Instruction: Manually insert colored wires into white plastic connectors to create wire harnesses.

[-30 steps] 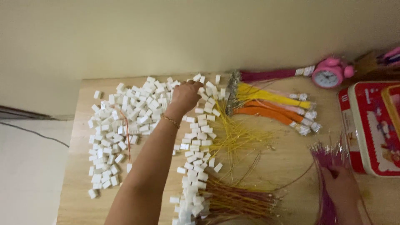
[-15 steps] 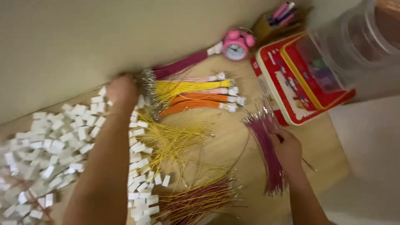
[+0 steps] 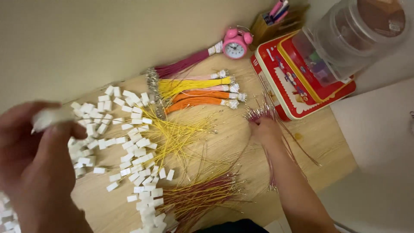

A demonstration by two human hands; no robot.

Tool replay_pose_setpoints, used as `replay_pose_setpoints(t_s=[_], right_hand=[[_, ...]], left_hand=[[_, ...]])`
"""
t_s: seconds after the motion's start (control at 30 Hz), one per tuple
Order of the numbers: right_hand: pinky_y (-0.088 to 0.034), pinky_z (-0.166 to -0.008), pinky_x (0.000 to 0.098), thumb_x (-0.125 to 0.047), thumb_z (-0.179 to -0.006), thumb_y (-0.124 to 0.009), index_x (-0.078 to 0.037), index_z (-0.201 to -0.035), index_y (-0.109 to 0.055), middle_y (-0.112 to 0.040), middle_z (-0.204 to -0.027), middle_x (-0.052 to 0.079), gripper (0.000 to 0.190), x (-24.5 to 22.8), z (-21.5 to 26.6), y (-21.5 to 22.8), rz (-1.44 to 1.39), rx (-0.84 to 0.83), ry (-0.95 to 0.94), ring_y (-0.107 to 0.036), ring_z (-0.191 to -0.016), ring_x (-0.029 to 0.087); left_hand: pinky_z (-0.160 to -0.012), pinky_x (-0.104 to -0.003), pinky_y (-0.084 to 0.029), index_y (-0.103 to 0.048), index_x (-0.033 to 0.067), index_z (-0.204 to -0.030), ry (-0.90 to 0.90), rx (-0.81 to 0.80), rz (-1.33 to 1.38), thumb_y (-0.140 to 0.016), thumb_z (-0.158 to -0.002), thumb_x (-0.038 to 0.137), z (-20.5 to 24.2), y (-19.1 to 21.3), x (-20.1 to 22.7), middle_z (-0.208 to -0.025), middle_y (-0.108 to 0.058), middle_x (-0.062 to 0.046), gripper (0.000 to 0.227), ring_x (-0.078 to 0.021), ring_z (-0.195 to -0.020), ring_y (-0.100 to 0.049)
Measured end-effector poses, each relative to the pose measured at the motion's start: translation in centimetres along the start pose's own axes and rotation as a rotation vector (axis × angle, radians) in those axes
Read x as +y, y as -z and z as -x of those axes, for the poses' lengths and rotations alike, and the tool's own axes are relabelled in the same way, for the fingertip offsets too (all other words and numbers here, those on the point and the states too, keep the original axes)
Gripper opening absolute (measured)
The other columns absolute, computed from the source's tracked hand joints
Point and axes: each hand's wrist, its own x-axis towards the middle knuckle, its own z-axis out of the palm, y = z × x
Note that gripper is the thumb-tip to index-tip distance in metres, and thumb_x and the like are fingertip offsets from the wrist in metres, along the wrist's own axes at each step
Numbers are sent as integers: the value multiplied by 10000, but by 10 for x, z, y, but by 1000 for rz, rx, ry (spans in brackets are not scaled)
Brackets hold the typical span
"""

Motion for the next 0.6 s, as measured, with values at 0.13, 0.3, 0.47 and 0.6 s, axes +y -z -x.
replay_pose_setpoints(t_s=[0.13,0.3,0.47,0.6], right_hand=[[-551,-787,429,-387,-914,-571,-148,-1075,-775,-766,-1027,117,353,1,-4,-1,50,-11,13,-706,-923,335],[-562,-751,347,-266,-1012,-611,-60,-1197,-659,-683,-957,116,281,-8,30,52,-334,-24,51,-631,-762,204],[-557,-845,329,-48,-1031,-555,-56,-1309,-614,-671,-1139,121,285,-5,62,112,-960,-75,-44,-645,-925,211],[-519,-851,369,-37,-1006,-612,-38,-1312,-672,-691,-1225,156,311,-12,100,138,-771,-35,-69,-631,-968,242]], left_hand=[[-1090,-327,-648,-476,150,-1425,-82,-14,136,-514,-1122,-69,31,28,0,-1512,-542,-96,375,-203,-1147,-647],[-911,-333,-638,-661,93,-1146,164,17,612,-523,-956,-86,60,30,-20,-1304,-684,-96,294,-216,-973,-694],[-824,-353,-595,-618,15,-1153,275,33,495,-507,-954,-59,92,10,-2,-1246,-669,-183,240,-252,-934,-657],[-839,-360,-585,-540,1,-1338,101,-141,553,-483,-1005,-20,110,4,-26,-1299,-649,-189,339,-235,-948,-662]])
